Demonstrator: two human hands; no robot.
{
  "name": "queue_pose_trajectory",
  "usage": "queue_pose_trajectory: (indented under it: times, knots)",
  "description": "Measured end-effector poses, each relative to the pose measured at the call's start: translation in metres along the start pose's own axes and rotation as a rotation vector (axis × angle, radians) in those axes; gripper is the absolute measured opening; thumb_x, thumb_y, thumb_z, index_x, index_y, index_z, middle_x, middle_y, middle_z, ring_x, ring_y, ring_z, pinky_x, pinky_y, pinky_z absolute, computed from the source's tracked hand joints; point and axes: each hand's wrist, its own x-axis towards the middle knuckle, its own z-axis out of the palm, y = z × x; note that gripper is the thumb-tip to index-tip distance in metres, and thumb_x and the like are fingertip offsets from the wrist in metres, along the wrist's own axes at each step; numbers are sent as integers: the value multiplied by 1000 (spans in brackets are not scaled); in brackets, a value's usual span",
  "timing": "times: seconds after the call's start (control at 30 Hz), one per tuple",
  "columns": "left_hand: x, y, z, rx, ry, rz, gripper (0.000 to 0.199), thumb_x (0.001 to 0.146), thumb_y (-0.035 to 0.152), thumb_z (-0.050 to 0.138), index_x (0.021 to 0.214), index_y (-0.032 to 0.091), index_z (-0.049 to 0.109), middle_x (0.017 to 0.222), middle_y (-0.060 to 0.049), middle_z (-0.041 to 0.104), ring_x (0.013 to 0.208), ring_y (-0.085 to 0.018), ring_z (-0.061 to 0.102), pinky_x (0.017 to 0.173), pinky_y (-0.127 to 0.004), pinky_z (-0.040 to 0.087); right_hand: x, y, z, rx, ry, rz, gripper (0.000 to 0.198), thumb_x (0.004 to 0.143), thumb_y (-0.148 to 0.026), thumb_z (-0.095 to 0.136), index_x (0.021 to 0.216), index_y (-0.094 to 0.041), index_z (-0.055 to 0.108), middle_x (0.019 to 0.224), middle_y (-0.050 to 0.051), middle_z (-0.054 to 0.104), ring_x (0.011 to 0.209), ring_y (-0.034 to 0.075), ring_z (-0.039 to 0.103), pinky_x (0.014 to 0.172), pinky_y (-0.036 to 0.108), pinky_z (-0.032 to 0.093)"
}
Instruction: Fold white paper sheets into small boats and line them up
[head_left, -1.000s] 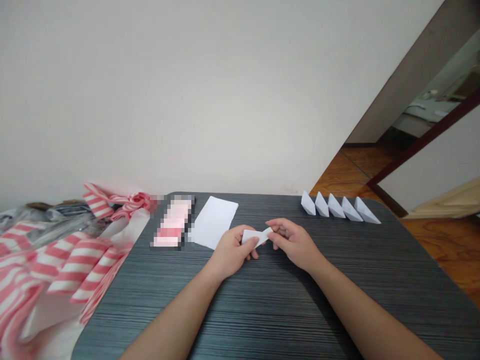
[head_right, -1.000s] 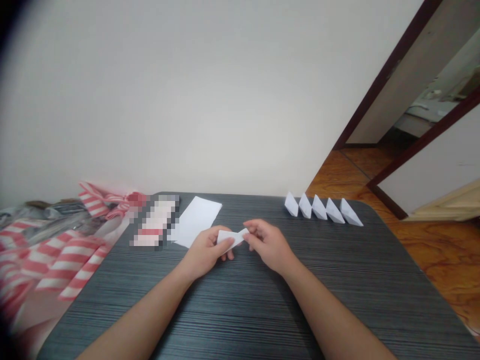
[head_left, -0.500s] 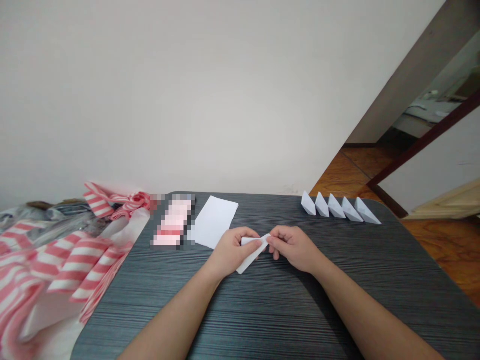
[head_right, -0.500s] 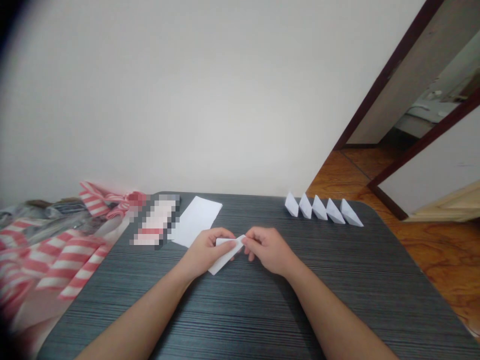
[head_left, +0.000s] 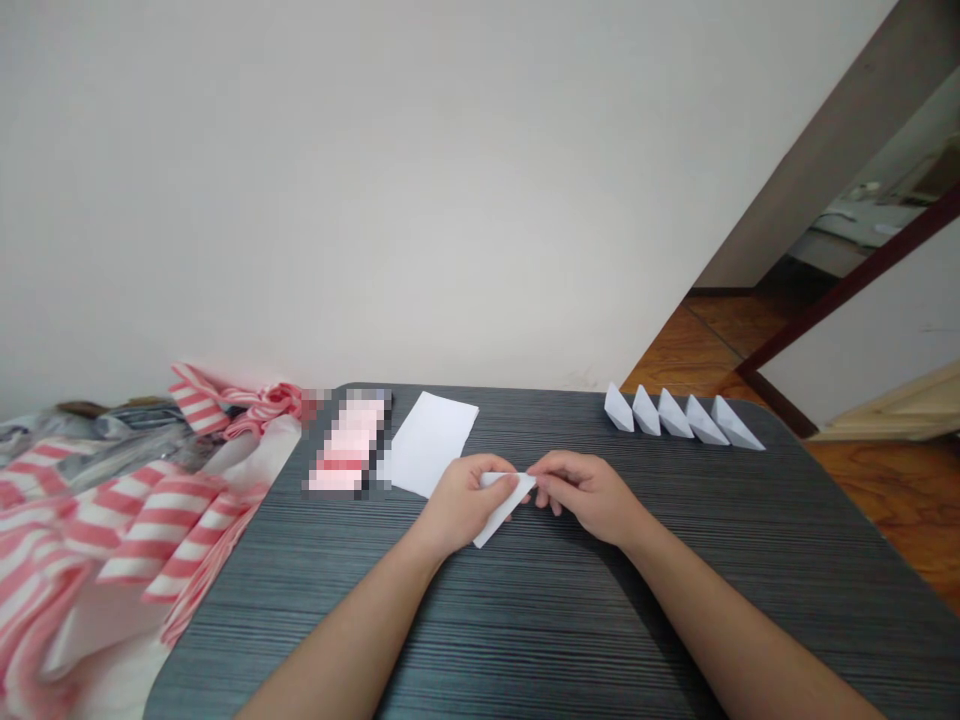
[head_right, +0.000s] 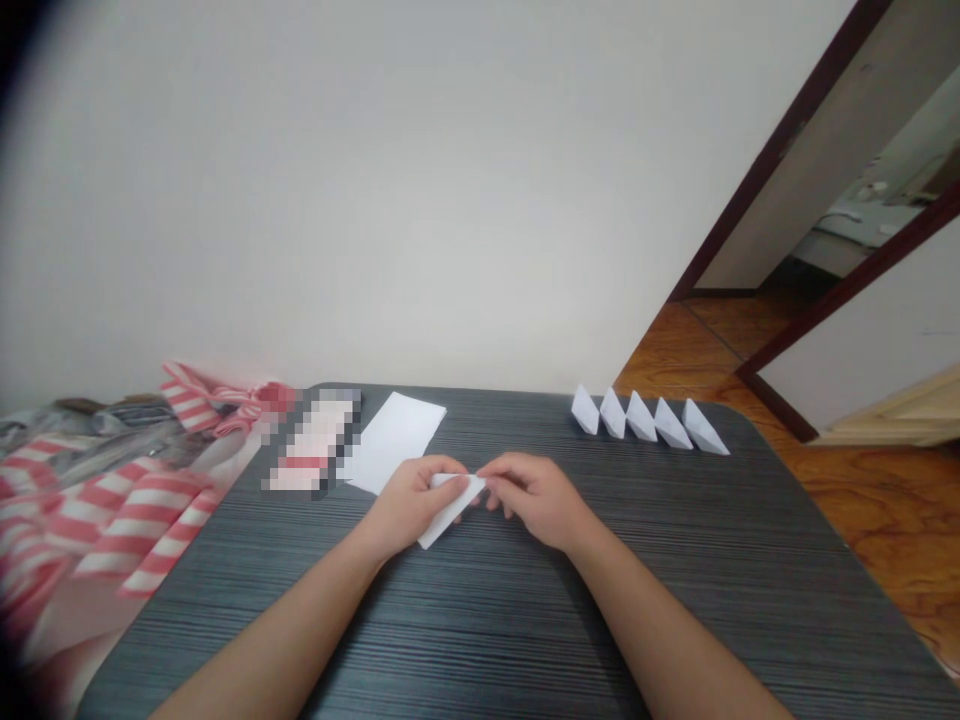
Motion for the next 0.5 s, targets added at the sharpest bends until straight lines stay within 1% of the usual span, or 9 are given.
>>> queue_pose_trajectory:
  times: [0.2, 0.4, 0.5]
  knots:
    - [0, -1, 1, -126, -29, -47, 26, 78, 40, 55, 82, 15, 62, 69, -4, 67, 51, -11, 55, 44, -19, 38, 1, 0, -2, -90, 0, -88, 18, 87, -24, 50, 89, -17, 66, 75, 4, 63, 53, 11, 56, 49, 25, 48]
    - [1, 1, -1, -4, -4, 16, 26, 79, 39, 55, 78, 15, 65, 66, -3, 66, 52, -11, 53, 45, -19, 36, 1, -3, -3, -160, -11, -133, 19, 88, -22, 48, 88, -18, 67, 78, 4, 63, 52, 10, 55, 50, 24, 48]
    - [1, 4, -1, 24, -4, 46, 27, 79, 39, 55, 78, 15, 67, 72, -4, 68, 59, -13, 56, 51, -20, 40, 0, -6, -4, -188, -29, -153, 21, 88, -23, 48, 88, -18, 68, 79, 4, 64, 52, 10, 54, 51, 24, 47]
